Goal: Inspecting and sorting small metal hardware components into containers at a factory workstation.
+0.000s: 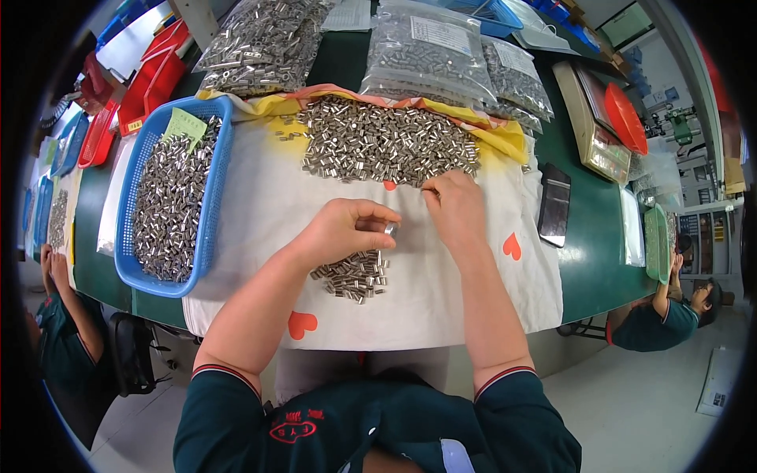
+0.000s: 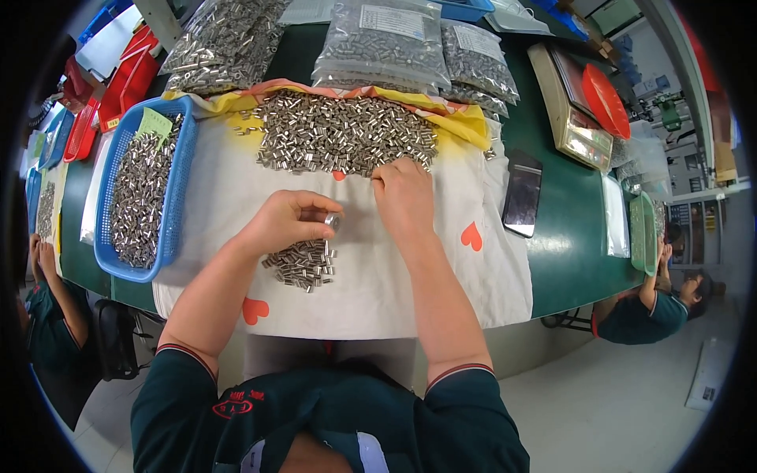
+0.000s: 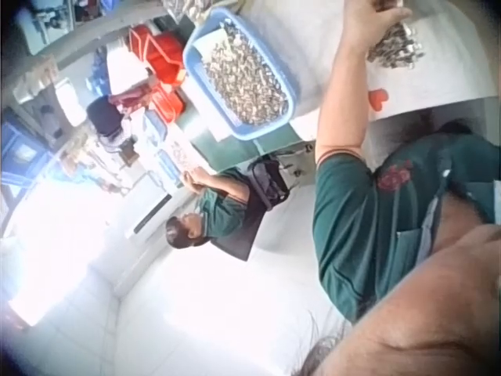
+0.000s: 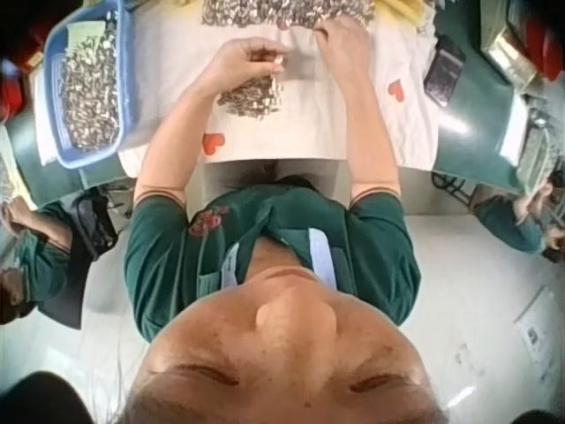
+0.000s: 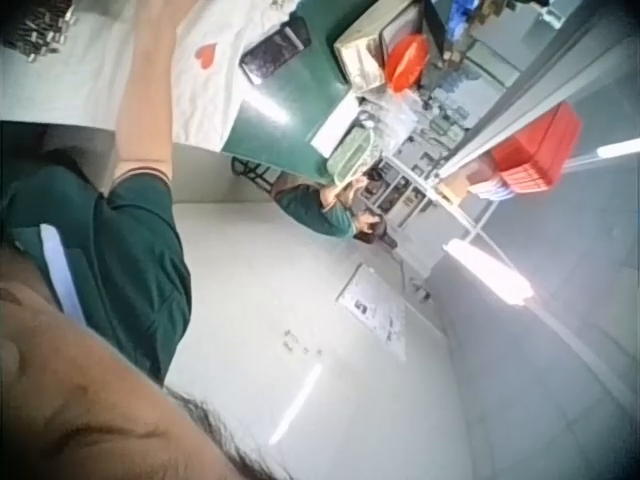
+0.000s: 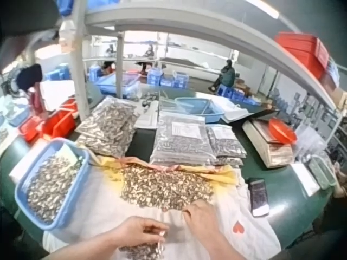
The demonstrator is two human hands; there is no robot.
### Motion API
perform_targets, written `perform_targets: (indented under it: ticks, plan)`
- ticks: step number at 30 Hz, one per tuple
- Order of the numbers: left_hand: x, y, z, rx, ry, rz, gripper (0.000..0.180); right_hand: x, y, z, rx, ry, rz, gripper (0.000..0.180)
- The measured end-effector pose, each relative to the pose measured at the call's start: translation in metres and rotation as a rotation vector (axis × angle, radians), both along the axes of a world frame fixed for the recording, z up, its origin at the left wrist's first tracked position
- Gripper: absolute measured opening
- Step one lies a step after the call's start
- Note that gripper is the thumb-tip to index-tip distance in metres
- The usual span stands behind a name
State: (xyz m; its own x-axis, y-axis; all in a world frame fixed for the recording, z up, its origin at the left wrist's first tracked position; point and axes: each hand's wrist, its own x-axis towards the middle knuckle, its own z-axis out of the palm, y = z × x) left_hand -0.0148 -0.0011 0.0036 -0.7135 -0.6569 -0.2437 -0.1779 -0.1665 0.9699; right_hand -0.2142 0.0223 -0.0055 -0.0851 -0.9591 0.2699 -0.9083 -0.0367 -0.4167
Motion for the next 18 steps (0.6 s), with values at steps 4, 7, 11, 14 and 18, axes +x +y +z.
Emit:
perform_targets:
  ticks: [4,7,11,14,18]
  plan:
    - [0.001,0.003,0.005,-0.059,-0.044,-0.037,0.030,0.005,0.004,0.011,-0.049,-0.077,0.084,0.006]
    - [-0.001,-0.003,-0.006,0.176,0.147,0.132,0.031,0.014,0.020,0.037,0.201,-0.643,0.127,0.007]
    - [-0.002,-0.003,-0.008,0.168,0.214,0.173,0.032,0.019,0.024,0.036,0.262,-0.791,0.246,0.007]
    - [0.000,-0.004,-0.009,0.156,0.195,0.155,0.033,0.024,0.025,0.035,0.224,-0.744,0.298,0.008]
    - [-0.001,-0.003,-0.007,0.188,0.163,0.176,0.032,0.027,0.028,0.028,0.090,-0.486,0.293,0.007]
